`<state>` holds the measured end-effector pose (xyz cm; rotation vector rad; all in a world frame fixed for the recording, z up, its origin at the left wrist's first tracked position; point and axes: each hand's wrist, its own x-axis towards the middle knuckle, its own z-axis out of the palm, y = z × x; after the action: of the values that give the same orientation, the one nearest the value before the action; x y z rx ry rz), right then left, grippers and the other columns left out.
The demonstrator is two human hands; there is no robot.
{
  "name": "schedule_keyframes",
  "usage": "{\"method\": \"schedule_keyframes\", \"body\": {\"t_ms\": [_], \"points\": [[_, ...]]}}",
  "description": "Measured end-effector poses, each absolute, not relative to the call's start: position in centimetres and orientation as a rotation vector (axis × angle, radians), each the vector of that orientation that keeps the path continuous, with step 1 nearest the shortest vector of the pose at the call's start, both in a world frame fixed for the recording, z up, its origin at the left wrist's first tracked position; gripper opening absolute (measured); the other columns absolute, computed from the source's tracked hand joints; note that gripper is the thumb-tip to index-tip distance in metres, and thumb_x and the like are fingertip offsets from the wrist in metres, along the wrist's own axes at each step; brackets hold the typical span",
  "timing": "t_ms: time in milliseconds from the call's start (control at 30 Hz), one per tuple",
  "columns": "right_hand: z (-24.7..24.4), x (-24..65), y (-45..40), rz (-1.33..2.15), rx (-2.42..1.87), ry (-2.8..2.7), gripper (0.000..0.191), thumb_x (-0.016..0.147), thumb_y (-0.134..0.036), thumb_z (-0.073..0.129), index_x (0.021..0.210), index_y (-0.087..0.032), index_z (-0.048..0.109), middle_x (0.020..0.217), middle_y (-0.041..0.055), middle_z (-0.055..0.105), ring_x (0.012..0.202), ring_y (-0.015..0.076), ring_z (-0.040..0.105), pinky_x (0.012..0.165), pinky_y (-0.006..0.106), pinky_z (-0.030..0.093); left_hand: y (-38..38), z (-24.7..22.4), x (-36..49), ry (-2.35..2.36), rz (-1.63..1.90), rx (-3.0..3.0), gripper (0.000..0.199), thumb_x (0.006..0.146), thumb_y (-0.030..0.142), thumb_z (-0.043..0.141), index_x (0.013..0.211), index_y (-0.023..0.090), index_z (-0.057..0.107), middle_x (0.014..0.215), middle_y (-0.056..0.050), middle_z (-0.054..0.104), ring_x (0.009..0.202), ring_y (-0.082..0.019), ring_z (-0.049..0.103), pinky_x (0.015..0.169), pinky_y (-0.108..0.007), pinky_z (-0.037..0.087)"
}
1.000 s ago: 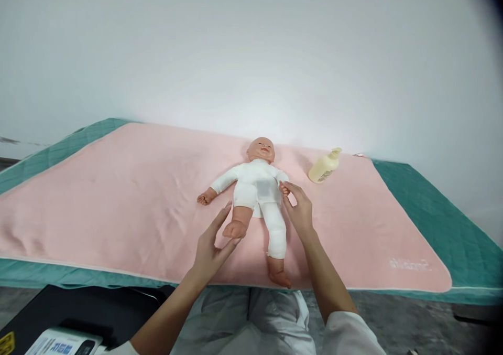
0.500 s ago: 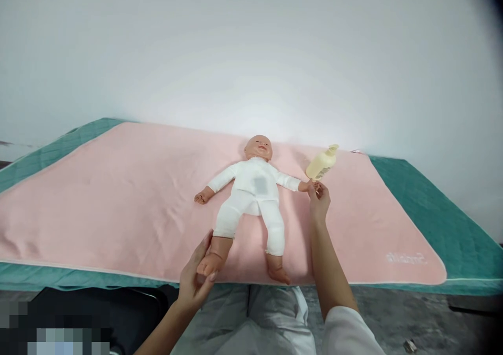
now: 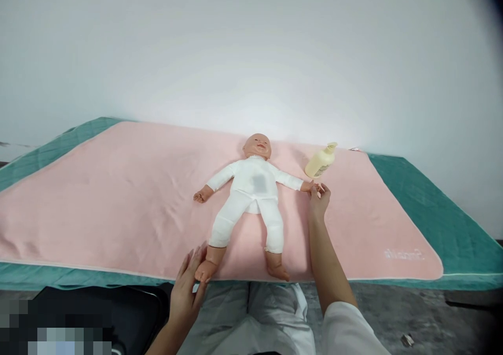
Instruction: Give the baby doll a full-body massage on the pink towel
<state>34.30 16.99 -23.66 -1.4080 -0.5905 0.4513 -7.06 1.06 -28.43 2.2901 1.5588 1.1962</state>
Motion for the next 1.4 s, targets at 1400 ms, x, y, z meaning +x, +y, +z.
{"method": "schedule_keyframes", "body": {"t_ms": [1400], "points": [[-19.1, 24.4, 14.6, -0.255, -0.995, -1.769, 0.029, 0.091, -0.014, 0.055, 0.117, -0.023, 0.063, 0.116, 0.006, 0.071, 0.112, 0.0181, 0.066, 0.097, 0.036, 0.059, 6.0, -20.2, 1.9, 1.497, 1.516, 1.82, 0.049, 0.085, 0.031, 0.067, 0.133, 0.027, 0.055, 0.13, -0.003, 0.064, 0.139, -0.027, 0.039, 0.104, -0.041, 0.051]]}}
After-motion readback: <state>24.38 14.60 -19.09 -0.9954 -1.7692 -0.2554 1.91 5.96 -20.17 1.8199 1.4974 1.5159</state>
